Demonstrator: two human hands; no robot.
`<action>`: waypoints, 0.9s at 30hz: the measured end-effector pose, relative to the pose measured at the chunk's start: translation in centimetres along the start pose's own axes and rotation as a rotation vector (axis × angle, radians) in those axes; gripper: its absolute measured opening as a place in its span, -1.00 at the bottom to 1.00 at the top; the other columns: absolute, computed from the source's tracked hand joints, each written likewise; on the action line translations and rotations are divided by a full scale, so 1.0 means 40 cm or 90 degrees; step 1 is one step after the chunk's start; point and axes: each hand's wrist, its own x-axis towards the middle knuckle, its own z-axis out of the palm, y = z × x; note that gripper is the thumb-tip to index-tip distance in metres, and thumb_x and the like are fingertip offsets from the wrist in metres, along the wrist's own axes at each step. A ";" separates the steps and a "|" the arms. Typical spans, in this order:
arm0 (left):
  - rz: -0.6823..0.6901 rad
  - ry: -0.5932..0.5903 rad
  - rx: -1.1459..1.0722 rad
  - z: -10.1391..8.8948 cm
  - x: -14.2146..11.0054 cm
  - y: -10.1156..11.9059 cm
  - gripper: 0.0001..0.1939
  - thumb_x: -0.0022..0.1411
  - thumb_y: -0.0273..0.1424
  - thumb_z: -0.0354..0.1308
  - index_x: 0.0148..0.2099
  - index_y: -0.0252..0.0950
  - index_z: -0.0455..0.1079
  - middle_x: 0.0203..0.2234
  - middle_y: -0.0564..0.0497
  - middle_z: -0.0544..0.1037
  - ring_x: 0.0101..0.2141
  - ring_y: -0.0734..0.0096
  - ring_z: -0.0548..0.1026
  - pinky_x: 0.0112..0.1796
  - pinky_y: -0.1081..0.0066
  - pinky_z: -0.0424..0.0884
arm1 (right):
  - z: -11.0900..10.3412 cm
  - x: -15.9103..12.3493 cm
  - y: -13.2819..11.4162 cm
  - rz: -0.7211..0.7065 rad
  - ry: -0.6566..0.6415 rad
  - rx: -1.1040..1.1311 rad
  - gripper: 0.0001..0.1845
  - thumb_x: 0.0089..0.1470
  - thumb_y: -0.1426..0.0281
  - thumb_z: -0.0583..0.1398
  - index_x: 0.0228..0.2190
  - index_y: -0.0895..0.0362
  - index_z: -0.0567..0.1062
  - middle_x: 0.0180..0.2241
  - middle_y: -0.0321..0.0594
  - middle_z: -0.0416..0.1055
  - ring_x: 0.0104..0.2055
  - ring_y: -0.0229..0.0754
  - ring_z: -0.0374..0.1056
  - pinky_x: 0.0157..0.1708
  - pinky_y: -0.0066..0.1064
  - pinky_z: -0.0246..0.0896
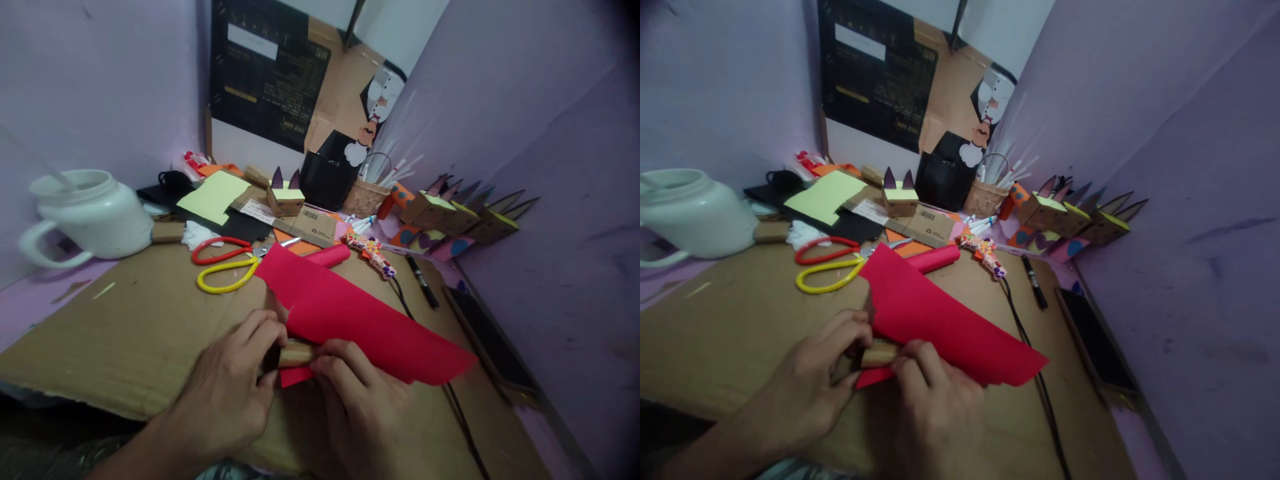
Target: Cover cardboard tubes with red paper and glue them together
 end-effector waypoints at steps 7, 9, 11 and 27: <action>-0.042 -0.006 -0.023 0.002 0.003 0.005 -0.72 0.04 -0.48 0.17 -0.23 -0.15 0.16 -0.43 0.16 0.28 -0.49 0.52 0.29 -0.47 0.49 0.26 | 0.000 0.008 -0.008 -0.014 0.052 -0.010 -0.77 0.13 0.50 0.05 -0.45 0.11 0.48 -0.45 -0.27 0.51 -0.54 -0.29 0.42 -0.57 -0.53 0.21; -0.042 -0.003 -0.028 0.001 0.006 0.004 -0.73 0.05 -0.47 0.18 -0.21 -0.15 0.18 -0.46 0.16 0.27 -0.50 0.53 0.28 -0.47 0.50 0.25 | 0.002 0.007 -0.009 -0.010 0.057 -0.018 -0.77 0.14 0.48 0.05 -0.45 0.11 0.48 -0.45 -0.28 0.51 -0.55 -0.29 0.42 -0.59 -0.53 0.19; -0.042 -0.003 -0.037 -0.001 0.009 0.003 -0.77 0.08 -0.45 0.17 -0.21 -0.16 0.21 -0.47 0.16 0.28 -0.51 0.53 0.29 -0.48 0.51 0.24 | 0.002 0.006 -0.009 0.000 0.052 -0.022 -0.77 0.15 0.45 0.05 -0.44 0.10 0.48 -0.45 -0.28 0.51 -0.56 -0.29 0.41 -0.60 -0.53 0.18; -0.075 0.012 -0.032 0.004 0.010 0.002 -0.90 0.12 -0.39 0.10 -0.26 -0.18 0.28 -0.53 0.18 0.32 -0.56 0.54 0.28 -0.52 0.49 0.20 | -0.022 0.000 -0.011 -0.011 0.125 -0.021 -0.78 0.07 0.57 0.09 -0.33 0.14 0.51 -0.47 -0.27 0.57 -0.48 -0.25 0.50 -0.44 -0.51 0.35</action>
